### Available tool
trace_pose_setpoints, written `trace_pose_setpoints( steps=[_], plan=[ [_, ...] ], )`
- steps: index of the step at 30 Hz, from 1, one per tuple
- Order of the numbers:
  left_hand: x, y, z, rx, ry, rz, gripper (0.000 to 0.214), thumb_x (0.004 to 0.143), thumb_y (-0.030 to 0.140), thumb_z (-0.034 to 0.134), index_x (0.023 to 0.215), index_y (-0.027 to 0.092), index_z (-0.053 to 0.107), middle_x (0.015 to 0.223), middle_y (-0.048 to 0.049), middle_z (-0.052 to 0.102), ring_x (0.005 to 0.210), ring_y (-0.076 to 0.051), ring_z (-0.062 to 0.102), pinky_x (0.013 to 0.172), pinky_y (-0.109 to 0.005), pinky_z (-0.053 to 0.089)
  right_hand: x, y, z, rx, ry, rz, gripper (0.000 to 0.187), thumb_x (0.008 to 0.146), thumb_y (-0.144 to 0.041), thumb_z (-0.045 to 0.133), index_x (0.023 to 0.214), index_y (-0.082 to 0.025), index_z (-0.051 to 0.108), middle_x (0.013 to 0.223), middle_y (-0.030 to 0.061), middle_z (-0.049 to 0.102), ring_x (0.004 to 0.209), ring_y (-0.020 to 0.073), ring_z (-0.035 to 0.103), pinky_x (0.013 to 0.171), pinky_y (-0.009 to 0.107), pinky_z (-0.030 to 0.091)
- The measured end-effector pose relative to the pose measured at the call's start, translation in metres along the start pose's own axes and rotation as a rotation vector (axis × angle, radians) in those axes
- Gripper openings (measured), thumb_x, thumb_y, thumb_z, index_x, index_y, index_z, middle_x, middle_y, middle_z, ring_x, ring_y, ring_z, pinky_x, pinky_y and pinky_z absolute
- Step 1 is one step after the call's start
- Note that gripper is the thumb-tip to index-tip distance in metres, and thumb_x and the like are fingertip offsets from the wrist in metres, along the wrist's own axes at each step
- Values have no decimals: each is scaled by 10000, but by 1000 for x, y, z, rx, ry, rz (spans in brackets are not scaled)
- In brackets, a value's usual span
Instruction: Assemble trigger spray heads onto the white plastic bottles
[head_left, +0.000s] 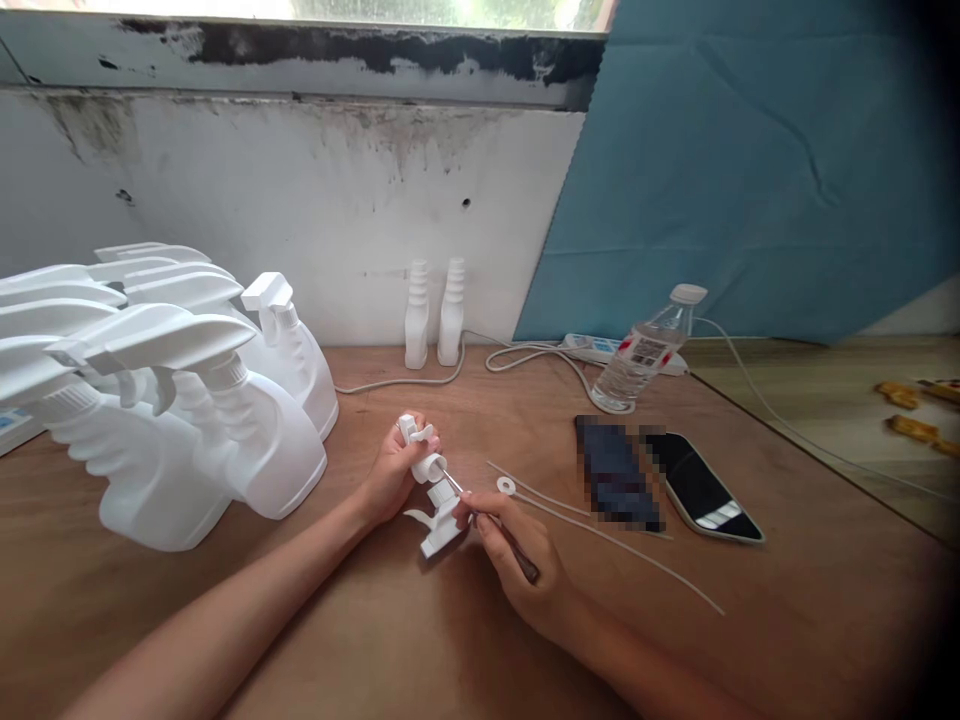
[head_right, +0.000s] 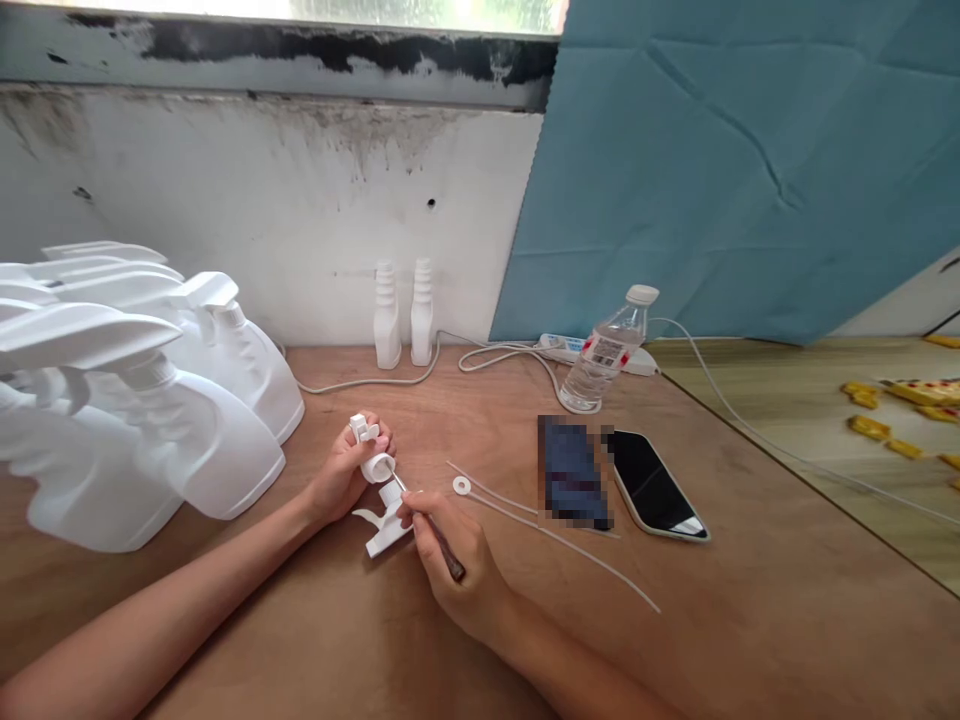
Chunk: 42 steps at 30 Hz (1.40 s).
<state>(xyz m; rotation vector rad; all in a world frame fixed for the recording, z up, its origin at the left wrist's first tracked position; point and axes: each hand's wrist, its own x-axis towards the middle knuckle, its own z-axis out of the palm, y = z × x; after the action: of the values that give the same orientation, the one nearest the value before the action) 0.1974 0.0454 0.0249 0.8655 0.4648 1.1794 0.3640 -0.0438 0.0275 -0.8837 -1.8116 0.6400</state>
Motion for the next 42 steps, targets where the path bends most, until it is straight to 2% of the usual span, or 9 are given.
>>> trace_pose_setpoints(
  steps=[11,19,33,42],
  plan=[
    [2,-2,-2,-16,17,-40,335,733,180,705,869,187,399,749,33,459,610,-66,444,552,-180,369,0,0,3,-129,-33,-134,308,904,-69,427,1168,-211,498,953,41,624,858,121,622,801,217,497],
    [4,-4,-6,-8,7,-42,311,717,150,681,864,180,409,708,35,457,573,-64,427,515,-178,338,-2,5,3,-133,-41,-156,323,902,-61,423,1179,-209,494,954,43,628,850,124,623,798,218,507],
    [2,-1,-3,19,2,-79,328,676,164,685,850,186,408,700,37,468,555,-75,455,500,-195,373,-2,1,2,-153,-46,-205,316,886,-34,431,1154,-182,507,949,68,615,893,146,615,821,259,514],
    [3,-1,-4,84,20,-27,300,682,164,660,833,184,402,662,45,452,505,-65,410,439,-178,331,-1,-1,4,-203,-65,-264,345,877,-30,447,1188,-173,492,945,83,619,876,161,617,803,284,537]
  ],
)
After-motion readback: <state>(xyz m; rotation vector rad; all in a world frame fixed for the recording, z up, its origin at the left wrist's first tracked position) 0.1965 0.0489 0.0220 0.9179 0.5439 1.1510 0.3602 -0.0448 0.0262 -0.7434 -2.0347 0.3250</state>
